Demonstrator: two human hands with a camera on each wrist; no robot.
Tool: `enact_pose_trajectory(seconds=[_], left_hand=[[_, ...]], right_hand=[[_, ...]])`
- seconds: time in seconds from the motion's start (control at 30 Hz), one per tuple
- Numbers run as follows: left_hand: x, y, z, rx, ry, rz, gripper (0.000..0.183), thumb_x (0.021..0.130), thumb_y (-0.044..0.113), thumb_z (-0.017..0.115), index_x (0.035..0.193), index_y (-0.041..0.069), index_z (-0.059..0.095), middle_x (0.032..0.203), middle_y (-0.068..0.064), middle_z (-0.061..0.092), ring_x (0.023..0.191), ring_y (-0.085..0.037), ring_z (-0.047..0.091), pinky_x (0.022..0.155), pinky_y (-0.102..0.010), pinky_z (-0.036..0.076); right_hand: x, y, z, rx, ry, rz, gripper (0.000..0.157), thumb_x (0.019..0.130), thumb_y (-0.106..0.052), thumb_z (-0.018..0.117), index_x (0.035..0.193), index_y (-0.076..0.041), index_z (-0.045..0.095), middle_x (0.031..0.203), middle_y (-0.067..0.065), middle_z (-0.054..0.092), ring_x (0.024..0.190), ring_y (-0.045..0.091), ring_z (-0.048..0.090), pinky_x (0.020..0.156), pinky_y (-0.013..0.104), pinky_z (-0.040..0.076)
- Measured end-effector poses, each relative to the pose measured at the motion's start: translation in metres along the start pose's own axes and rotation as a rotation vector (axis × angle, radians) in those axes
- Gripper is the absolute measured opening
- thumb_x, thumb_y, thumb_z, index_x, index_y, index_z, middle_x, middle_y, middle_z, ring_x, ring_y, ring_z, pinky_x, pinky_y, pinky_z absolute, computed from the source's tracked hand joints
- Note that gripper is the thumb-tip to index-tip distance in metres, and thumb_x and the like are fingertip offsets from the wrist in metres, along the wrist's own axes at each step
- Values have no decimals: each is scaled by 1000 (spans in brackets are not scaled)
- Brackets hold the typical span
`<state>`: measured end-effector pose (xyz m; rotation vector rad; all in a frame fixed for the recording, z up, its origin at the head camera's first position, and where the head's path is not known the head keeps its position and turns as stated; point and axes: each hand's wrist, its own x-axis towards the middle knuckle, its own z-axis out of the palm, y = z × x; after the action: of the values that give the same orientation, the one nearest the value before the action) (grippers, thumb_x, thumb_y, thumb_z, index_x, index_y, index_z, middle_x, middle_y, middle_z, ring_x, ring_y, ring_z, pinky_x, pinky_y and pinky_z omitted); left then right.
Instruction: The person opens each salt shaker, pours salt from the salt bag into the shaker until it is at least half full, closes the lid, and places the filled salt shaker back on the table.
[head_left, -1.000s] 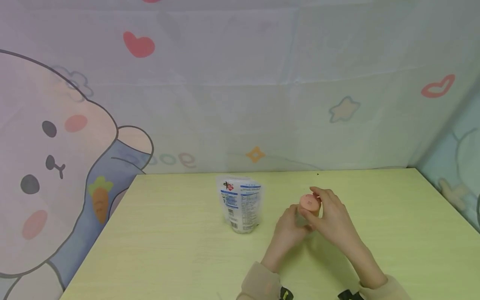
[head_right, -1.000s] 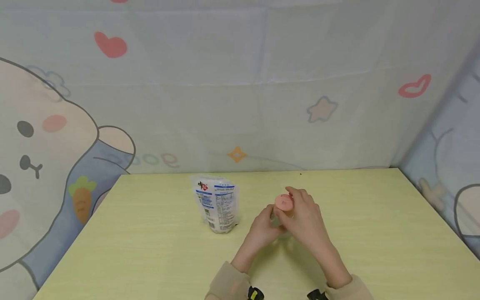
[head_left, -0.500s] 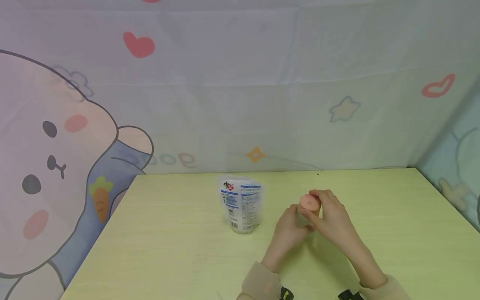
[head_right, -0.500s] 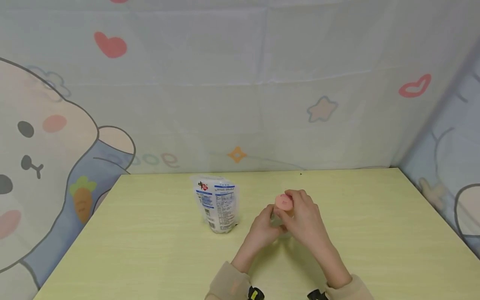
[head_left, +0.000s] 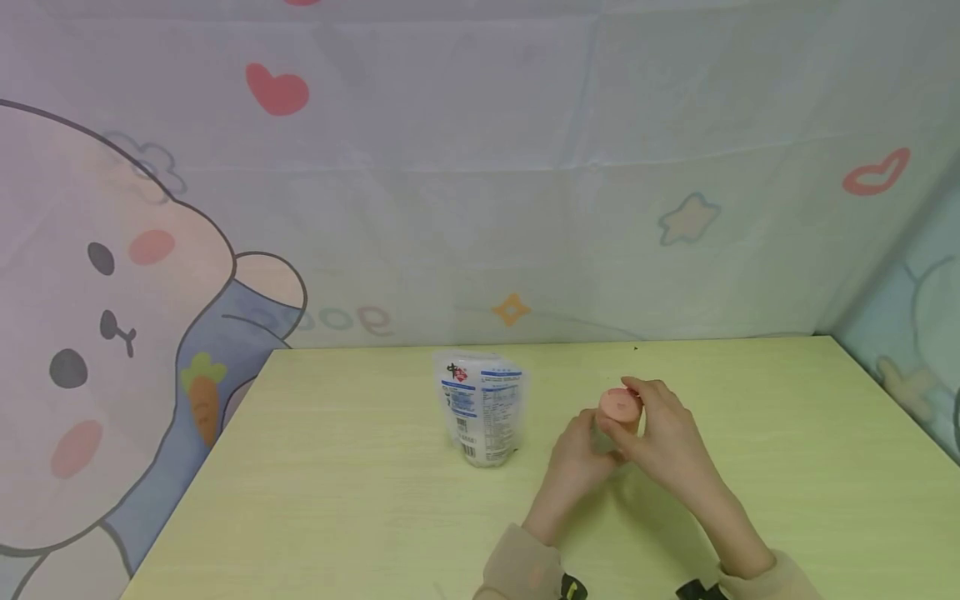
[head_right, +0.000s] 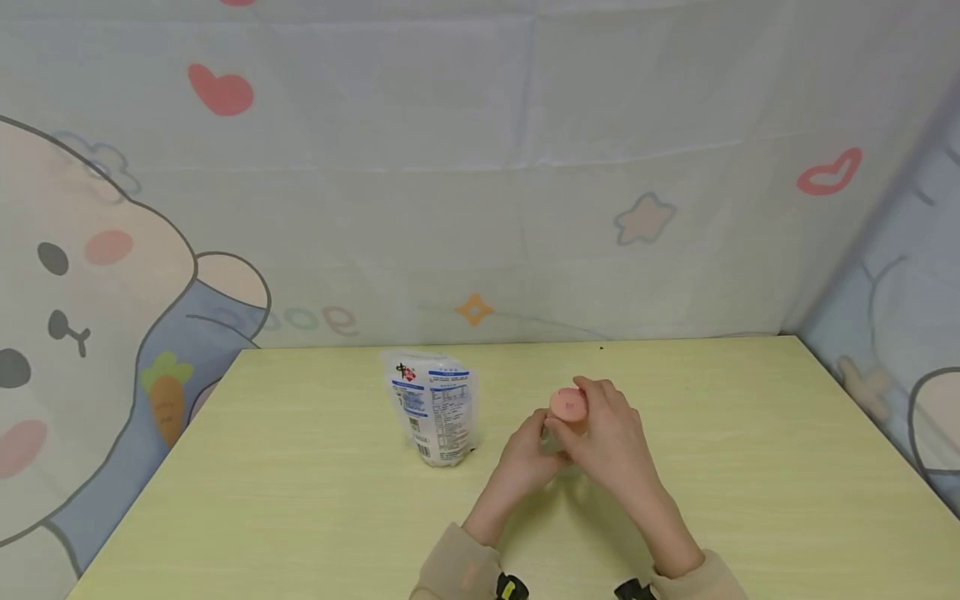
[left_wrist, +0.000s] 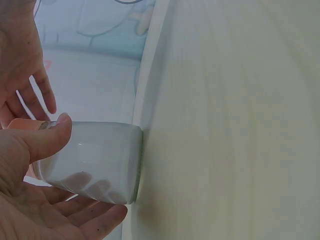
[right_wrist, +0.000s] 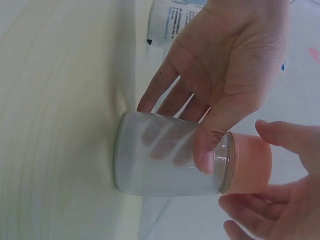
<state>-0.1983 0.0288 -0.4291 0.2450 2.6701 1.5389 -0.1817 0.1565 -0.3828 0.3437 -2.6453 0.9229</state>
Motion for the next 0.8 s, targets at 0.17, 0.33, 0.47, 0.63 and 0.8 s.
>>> enact_pose_trajectory(seconds=[0.17,0.33,0.47,0.63,0.8], left_hand=[[-1,0,0,-14,1,-2,53,78,21,78,124,5,57,127,-12,61,121,-32,56,100,-48,47],[-1,1,0,-8,-1,1,53,78,20,77,124,5,57,127,-12,61,121,-32,56,99,-48,47],[-1,1,0,-1,-2,-1,53,78,19,77,124,3,56,126,-14,61,120,-33,57,99,-49,48],[0,2,0,3,-4,-14,53,79,19,77,125,4,56,127,-14,60,121,-34,56,99,-50,47],[0,1,-1,10,-4,-5,53,79,18,76,125,4,56,128,-14,60,121,-34,56,99,-50,47]], right_hand=[[1,0,-2,-4,-8,94,65,83,-39,73,126,6,52,114,18,59,104,33,56,83,47,46],[1,1,-1,1,-12,66,58,84,-31,74,124,6,54,112,18,60,102,32,57,83,46,47],[1,1,0,-10,-14,42,58,84,-28,73,126,7,54,112,20,61,100,34,58,81,48,48],[1,-1,-1,-13,-33,21,59,86,-28,70,130,8,52,115,22,60,102,36,57,83,52,46],[1,-1,0,5,-22,27,61,86,-27,71,132,7,50,116,21,59,105,36,55,84,51,45]])
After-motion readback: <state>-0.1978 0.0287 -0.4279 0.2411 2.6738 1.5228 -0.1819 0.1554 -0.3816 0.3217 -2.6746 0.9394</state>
